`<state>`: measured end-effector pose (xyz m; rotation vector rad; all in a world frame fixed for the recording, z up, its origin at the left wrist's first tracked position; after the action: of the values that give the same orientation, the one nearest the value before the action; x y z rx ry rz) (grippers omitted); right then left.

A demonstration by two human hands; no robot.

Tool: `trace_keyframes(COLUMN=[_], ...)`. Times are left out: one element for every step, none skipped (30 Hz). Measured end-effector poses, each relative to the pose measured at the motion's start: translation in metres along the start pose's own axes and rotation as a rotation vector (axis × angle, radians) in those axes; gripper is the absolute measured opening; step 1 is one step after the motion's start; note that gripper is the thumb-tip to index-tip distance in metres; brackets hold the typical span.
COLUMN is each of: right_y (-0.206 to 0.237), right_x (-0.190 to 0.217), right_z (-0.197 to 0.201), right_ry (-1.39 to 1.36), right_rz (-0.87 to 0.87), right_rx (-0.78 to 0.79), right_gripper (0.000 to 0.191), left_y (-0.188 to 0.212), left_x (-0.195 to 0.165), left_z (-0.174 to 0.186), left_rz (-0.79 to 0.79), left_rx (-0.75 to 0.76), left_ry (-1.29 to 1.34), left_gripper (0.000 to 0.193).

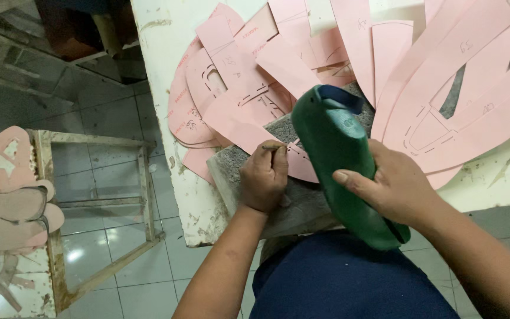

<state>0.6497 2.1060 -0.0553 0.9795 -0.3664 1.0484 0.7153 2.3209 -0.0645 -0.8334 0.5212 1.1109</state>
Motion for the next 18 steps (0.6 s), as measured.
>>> trace_keyframes(right_y=[-0.001,-0.005,-0.007,-0.010,-0.013,-0.014,-0.015,-0.016,-0.017,-0.017,-0.017,-0.018,-0.018,-0.018,-0.018,-0.018,-0.018,-0.018], right_x=[-0.008,-0.016,-0.025,-0.030,-0.034,-0.038,-0.043,-0.047,-0.051,-0.053,-0.055,-0.056,-0.056,-0.055,-0.054,-0.053,-0.051,-0.050], right_z=[0.000,-0.001,-0.002,-0.003,-0.006,-0.008,-0.008,-0.009,-0.010,-0.010,-0.010,-0.010,-0.009,-0.009,-0.009,-0.008,-0.008,-0.008], right_ry=[-0.009,-0.016,-0.022,-0.010,0.001,0.013,0.019,0.025,0.030,0.014,-0.001,-0.015,-0.010,-0.004,0.001,0.002,0.002,0.003], right_rz=[-0.022,-0.039,-0.058,-0.036,-0.011,0.013,0.018,0.024,0.030,0.035,0.040,0.049,0.059,0.068,0.077,0.089,0.101,0.112], right_rx=[-0.004,-0.009,-0.012,-0.019,-0.027,-0.034,-0.035,-0.037,-0.037,-0.036,-0.037,-0.040,-0.043,-0.045,-0.046,-0.048,-0.051,-0.053], right_gripper=[0.064,0.064,0.063,0.064,0.065,0.066,0.066,0.067,0.067,0.067,0.068,0.069,0.069,0.069,0.070,0.070,0.070,0.070], left_y=[0.000,0.000,0.000,0.000,-0.001,-0.001,-0.002,-0.003,-0.004,-0.004,-0.003,-0.004,-0.004,-0.003,-0.003,-0.004,-0.004,-0.004], left_x=[0.002,0.005,0.006,0.008,0.009,0.009,0.008,0.007,0.007,0.007,0.006,0.007,0.008,0.009,0.008,0.007,0.006,0.006], left_z=[0.000,-0.001,-0.001,-0.002,-0.002,-0.001,-0.002,-0.001,-0.001,-0.002,-0.003,-0.003,-0.004,-0.005,-0.004,-0.004,-0.004,-0.004], left_rz=[0.019,0.036,0.051,0.064,0.075,0.069,0.064,0.057,0.057,0.057,0.056,0.067,0.077,0.090,0.076,0.063,0.049,0.048], left_rx=[0.008,0.013,0.019,0.027,0.034,0.034,0.035,0.035,0.035,0.038,0.041,0.044,0.045,0.047,0.042,0.035,0.029,0.029], left_ry=[0.040,0.080,0.089,0.099,0.106,0.102,0.097,0.092,0.097,0.103,0.110,0.098,0.086,0.075,0.069,0.062,0.056,0.054], left_gripper=[0.007,0.008,0.008,0.009,0.009,0.010,0.010,0.011,0.011,0.011,0.011,0.011,0.011,0.011,0.011,0.011,0.010,0.011])
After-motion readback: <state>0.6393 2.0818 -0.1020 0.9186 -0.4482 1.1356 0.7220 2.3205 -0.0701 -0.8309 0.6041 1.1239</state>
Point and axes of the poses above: each hand's wrist, its own y-axis away from the middle knuckle, its own z-axis out of the back of the hand, x = y × z, the point moved 9 cm from there along -y, towards the middle knuckle, and after that the axes turned 8 degrees about -y, right-handed, at the moved point
